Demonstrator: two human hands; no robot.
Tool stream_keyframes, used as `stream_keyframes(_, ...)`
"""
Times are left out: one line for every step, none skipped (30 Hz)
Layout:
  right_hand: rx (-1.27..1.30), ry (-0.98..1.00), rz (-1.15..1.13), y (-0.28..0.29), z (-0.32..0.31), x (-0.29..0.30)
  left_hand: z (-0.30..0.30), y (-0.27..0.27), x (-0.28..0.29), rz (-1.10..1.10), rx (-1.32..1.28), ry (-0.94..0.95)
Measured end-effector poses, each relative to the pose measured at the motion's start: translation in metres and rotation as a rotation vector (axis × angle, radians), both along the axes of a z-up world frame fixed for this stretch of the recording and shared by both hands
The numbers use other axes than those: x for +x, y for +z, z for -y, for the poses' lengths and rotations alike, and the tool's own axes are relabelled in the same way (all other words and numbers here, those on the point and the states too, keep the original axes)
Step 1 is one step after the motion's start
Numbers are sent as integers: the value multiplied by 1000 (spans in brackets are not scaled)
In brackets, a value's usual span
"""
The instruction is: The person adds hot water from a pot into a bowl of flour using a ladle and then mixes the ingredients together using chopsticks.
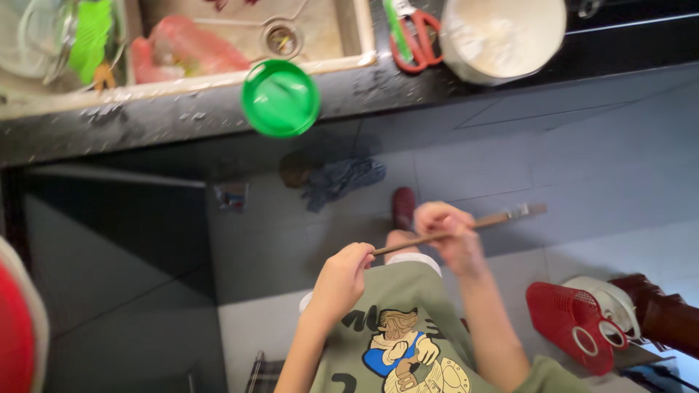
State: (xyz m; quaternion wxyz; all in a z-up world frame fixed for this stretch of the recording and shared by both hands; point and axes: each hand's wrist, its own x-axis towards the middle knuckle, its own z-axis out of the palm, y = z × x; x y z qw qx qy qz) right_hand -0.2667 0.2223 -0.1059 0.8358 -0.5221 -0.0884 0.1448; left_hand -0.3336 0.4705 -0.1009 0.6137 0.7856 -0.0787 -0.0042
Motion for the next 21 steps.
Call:
stream_keyframes(3,-9,3,3,23,8,8,3,13,3,4,-9)
stream_keyframes(-175,-61,-15,8,48,16,19,6,27,-15,-22,9)
stream_keyframes(-352,-112,-34,12,68,23,30,8,43,-33,-47,27)
stream_keyframes(-356,-116,-36,16,86,30,43,10,59,-34,-51,22)
stream_keyframes(-392,-118,-8,22,102,36,55,12,77,-57,-118,55)
stream_keyframes(-429,-117,24,28,119,47,71,14,96,-78,-186,91)
stream_keyframes(-433,-119,25,35,136,60,88,17,114,-77,-190,90)
stream_keyframes(-339,-94,72,43,153,74,106,19,131,-144,-251,101)
stream_keyframes(-245,-69,118,50,170,88,123,21,149,-211,-311,111)
stream_keyframes(-253,-67,116,57,187,102,140,23,165,-214,-318,111)
stream_keyframes(-311,-120,58,65,205,116,156,25,181,-214,-391,110)
stream_keyframes(-370,-175,1,71,219,130,169,27,196,-211,-464,107)
stream_keyframes(-376,-175,1,78,232,143,180,30,209,-213,-471,106)
stream_keyframes(-382,-263,28,85,244,160,188,32,221,-189,-483,211)
stream_keyframes(-387,-352,55,91,253,175,194,33,233,-164,-494,315)
stream_keyframes(-390,-342,49,97,257,188,196,32,243,-171,-496,325)
stream_keyframes(-567,-400,124,102,257,202,194,31,253,-168,-492,421)
stream_keyframes(-744,-456,202,106,255,215,192,28,260,-165,-487,517)
stream_keyframes(-746,-446,197,109,249,228,191,26,267,-171,-487,526)
stream_keyframes(-781,-371,311,109,238,240,189,23,273,-222,-465,571)
stream_keyframes(-812,-292,425,109,228,251,189,21,279,-272,-442,616)
